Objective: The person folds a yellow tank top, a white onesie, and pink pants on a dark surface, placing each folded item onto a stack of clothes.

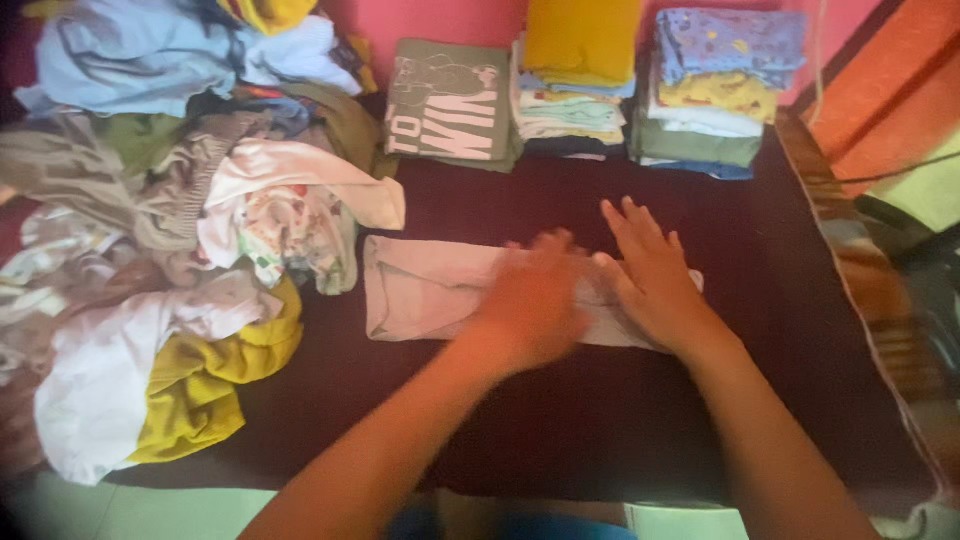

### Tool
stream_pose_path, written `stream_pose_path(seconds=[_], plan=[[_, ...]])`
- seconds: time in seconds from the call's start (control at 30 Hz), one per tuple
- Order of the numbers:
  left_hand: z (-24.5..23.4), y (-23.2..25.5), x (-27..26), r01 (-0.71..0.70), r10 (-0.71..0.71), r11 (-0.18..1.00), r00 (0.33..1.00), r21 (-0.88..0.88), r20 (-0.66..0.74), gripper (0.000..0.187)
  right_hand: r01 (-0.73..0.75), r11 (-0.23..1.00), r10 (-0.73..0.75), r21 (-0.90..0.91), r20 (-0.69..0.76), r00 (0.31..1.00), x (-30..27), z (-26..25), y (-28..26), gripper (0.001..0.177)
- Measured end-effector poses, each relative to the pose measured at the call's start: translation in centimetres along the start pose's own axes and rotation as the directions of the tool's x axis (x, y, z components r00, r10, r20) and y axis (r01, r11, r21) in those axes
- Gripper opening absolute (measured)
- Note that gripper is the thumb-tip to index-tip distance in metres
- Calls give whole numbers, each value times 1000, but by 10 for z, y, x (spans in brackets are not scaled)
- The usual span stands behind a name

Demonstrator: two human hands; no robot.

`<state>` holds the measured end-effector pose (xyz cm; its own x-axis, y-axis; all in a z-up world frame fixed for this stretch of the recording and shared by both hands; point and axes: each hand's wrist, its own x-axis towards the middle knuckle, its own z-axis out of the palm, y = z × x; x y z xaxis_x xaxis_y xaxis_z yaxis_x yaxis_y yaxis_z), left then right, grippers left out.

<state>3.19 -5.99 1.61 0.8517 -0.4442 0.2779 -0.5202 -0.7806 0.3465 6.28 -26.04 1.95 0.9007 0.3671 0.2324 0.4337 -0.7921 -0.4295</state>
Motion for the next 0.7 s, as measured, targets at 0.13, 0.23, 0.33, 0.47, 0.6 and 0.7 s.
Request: stream_pose_path(seconds=[0.13, 0.23, 0.33, 0.47, 0.6, 0.7], plan=[[-48, -94, -41, 203, -187, 979, 896, -2, -402, 43, 153, 985, -157, -76, -55, 986, -3, 1, -20, 71], [-79, -124, -67, 432, -391, 899, 864, 71, -317, 43, 291, 951, -295, -103, -27, 955, -9, 12, -47, 70], [-74, -123, -71, 449, -402, 874, 883, 185, -243, 44, 365, 921, -356, -134, 84, 931, -9, 28, -72, 68], [-70, -132, -72, 420, -389, 905, 882, 69, -265, 33, 413, 887, -364, -206, 239, 900, -11, 34, -78, 64], [-70, -142, -81, 504, -550, 829, 815, -242, -183, 39, 420, 886, -379, -198, 216, 900, -10, 39, -76, 62], [-69, -146, -84, 481, -552, 817, 810, -317, -196, 49, 383, 908, -342, -169, 229, 911, -12, 37, -74, 60]])
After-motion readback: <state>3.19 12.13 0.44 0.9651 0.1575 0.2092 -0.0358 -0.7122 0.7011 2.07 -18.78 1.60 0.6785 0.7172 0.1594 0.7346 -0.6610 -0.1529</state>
